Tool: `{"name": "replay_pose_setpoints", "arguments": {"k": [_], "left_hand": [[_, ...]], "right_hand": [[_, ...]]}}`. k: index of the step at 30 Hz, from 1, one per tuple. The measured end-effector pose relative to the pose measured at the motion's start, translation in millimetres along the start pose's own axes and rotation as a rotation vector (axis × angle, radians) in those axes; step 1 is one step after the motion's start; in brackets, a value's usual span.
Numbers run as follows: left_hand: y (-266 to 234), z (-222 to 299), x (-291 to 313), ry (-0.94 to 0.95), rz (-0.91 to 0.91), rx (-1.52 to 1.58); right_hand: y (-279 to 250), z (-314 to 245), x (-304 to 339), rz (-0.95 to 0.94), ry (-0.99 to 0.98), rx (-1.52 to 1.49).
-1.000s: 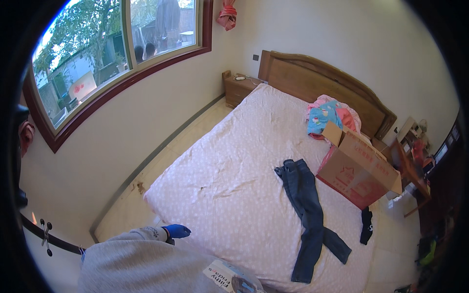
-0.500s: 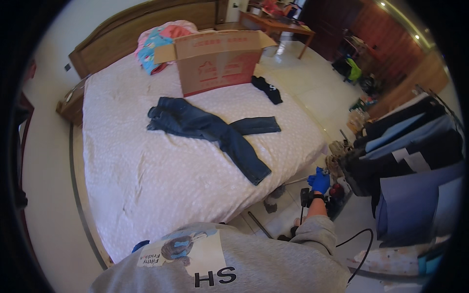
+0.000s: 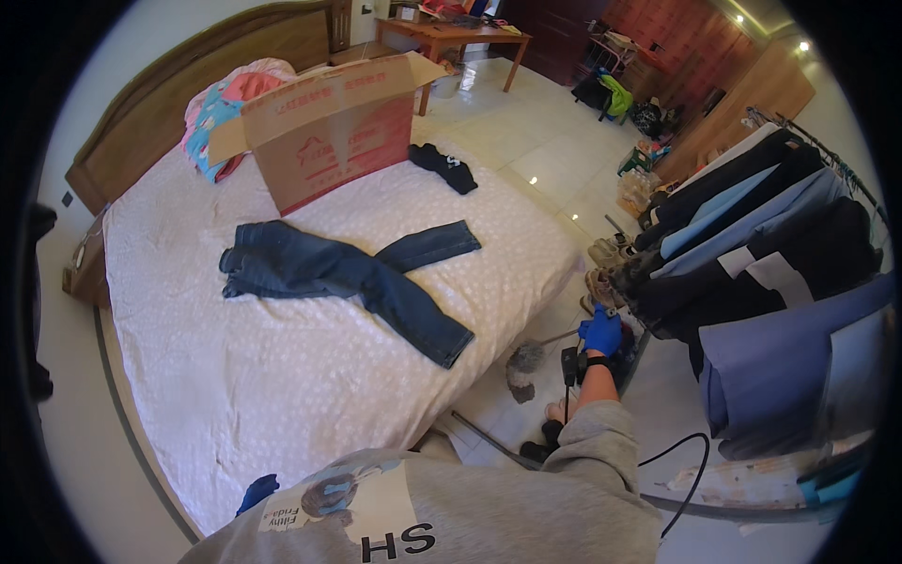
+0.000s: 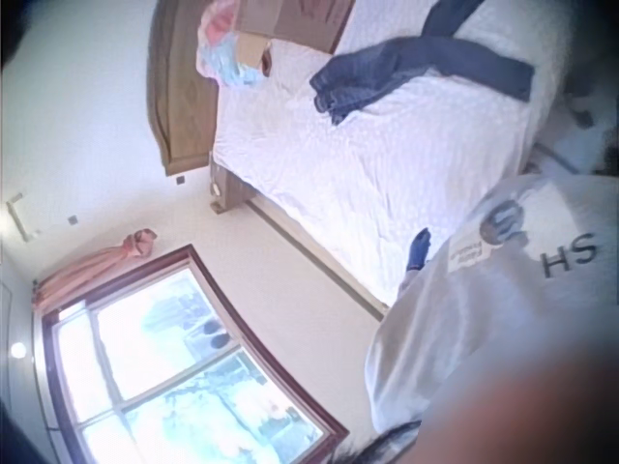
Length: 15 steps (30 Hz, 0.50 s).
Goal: The person dusts the floor with a duster, picks up and moves several items including a pink cloth and a yellow cloth, then switches to a flat mop with a yellow microfiber pad to wipe the floor and clean a window. The person also hangs the pink cloth on a coat rack.
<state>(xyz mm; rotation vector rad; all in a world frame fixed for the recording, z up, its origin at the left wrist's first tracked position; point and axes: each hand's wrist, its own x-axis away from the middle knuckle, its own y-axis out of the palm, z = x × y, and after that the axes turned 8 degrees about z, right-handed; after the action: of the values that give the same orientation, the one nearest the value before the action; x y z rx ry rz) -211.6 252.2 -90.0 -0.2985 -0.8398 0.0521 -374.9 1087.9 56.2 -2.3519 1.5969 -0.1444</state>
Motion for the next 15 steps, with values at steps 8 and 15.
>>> {"name": "replay_pose_setpoints", "arguments": {"k": [8,15], "left_hand": [[47,54,3,0.005,0.044,-0.485],[112,138,2,-0.148,0.048,-0.079]], "right_hand": [[39,22,-156,0.281,-0.791,0.168],[89,-40,-245,0.145,-0.201,-0.392]]}}
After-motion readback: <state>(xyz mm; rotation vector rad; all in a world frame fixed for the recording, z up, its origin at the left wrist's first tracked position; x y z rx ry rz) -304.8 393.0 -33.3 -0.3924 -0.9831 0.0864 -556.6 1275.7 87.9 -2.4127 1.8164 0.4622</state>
